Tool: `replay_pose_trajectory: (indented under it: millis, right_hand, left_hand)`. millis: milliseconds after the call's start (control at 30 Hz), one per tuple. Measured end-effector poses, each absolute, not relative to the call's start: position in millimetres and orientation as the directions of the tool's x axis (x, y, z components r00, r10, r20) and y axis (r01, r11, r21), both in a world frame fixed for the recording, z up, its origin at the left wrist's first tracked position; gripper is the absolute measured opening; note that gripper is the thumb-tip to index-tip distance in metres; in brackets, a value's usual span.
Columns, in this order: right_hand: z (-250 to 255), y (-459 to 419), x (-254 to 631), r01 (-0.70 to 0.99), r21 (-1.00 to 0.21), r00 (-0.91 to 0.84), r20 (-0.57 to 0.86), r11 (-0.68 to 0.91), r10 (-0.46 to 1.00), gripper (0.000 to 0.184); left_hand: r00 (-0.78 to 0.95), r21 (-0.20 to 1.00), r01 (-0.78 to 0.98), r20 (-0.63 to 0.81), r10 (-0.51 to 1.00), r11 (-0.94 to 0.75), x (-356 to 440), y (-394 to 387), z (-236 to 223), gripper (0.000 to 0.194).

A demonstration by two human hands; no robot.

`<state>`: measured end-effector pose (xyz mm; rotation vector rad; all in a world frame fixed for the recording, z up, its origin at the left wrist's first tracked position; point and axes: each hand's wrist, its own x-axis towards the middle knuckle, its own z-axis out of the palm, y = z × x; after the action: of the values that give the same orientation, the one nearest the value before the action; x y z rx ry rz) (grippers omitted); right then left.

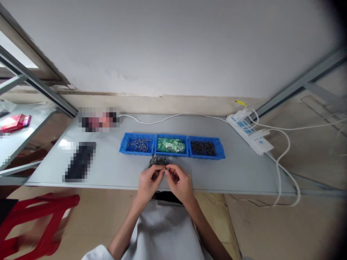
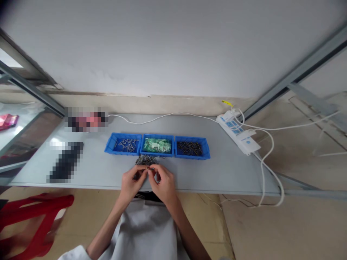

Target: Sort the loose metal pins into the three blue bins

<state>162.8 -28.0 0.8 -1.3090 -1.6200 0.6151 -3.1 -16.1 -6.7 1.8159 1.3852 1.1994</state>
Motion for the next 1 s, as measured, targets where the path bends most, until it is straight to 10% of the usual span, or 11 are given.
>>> replay_pose_trajectory:
  millis: [1000]
  right_hand:
    - [6, -20, 151, 0.267, -0.874, 0.169, 0.456, 0.405, 0.874, 0.016]
  left_hand:
    - [-0.053, 0.85, 0.325, 0.454, 0.89, -0.414, 13, -9, -3, 0.015]
